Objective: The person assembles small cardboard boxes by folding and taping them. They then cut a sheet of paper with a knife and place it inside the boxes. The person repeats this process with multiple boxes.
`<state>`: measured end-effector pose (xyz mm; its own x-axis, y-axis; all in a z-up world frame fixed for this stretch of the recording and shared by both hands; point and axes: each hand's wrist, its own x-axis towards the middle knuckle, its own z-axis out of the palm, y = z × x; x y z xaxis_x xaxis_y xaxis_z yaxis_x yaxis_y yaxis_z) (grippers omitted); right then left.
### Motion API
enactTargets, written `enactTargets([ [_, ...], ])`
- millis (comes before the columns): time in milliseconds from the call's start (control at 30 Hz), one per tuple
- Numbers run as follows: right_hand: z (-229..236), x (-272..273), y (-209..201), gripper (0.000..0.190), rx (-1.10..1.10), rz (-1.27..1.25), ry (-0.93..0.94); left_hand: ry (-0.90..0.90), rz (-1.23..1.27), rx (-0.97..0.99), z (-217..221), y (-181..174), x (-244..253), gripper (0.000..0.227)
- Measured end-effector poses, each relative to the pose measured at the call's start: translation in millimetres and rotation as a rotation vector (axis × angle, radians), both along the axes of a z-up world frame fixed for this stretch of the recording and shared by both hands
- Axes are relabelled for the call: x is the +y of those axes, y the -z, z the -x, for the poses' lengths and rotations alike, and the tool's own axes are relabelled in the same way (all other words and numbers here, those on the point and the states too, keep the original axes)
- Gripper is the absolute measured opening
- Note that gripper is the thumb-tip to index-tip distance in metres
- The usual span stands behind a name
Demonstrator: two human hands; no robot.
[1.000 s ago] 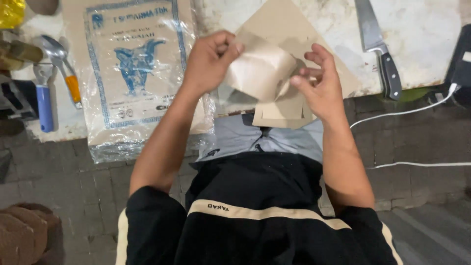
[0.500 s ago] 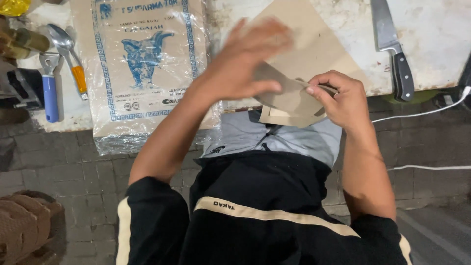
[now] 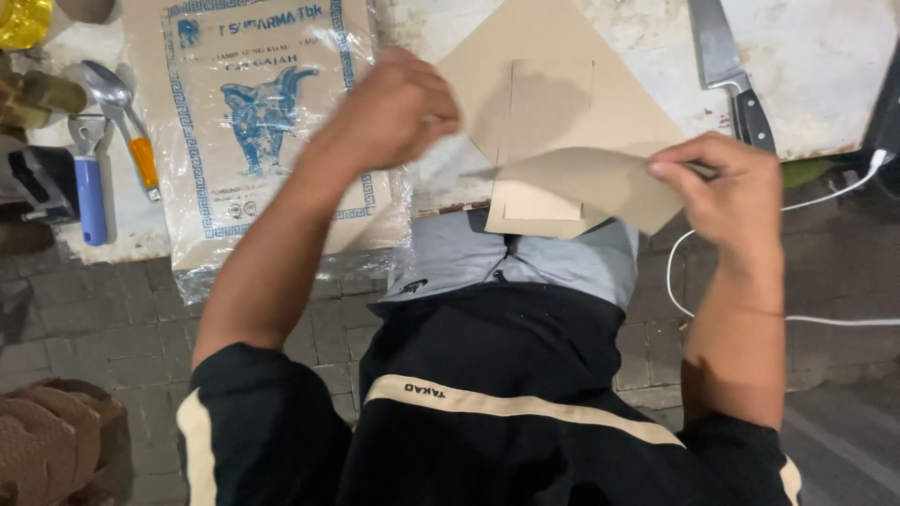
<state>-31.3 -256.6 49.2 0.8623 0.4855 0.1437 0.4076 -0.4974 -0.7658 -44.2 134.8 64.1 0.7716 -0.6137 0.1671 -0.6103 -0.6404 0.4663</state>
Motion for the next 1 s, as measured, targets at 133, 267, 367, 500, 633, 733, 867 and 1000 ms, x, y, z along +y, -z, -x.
enactTargets([
  [133, 2.7, -18.2, -3.1, 0.008, 0.102, 0.071, 0.127, -0.221, 0.027, -0.025, 11.6, 11.6, 28.9, 0.037],
  [267, 9.0, 1.0, -10.0, 0.012, 0.154, 0.086, -0.017, -0.174, 0.103, 0.1, 20.5, -3.1, -15.4, 0.03],
  [367, 18.6, 21.6, -10.1, 0.01, 0.149, -0.037, -0.023, 0.022, 0.145, -0.035, 35.5, 0.7, -72.1, 0.067],
  [500, 19.5, 25.3, -5.1, 0.009, 0.069, -0.009, -0.033, -0.03, 0.055, -0.142, 35.8, 21.4, -83.5, 0.019],
  [633, 28.6, 55.1, -20.9, 0.031, -0.322, 0.226, -0.098, -0.07, 0.059, -0.185, 37.2, 16.4, -90.4, 0.029],
  [733, 35.0, 69.2, -21.5, 0.021, -0.519, 0.288, -0.112, -0.067, 0.094, -0.235, 36.8, 11.9, -93.6, 0.03],
  [867, 28.0, 60.4, -11.5, 0.009, -0.479, 0.304, -0.172, -0.075, 0.131, -0.152, 43.0, 2.0, -66.1, 0.019],
  [1000, -0.6, 24.3, 0.4, 0.006, -0.412, 0.154, -0.202, -0.086, 0.14, -0.063, 44.1, -4.2, -33.7, 0.019],
])
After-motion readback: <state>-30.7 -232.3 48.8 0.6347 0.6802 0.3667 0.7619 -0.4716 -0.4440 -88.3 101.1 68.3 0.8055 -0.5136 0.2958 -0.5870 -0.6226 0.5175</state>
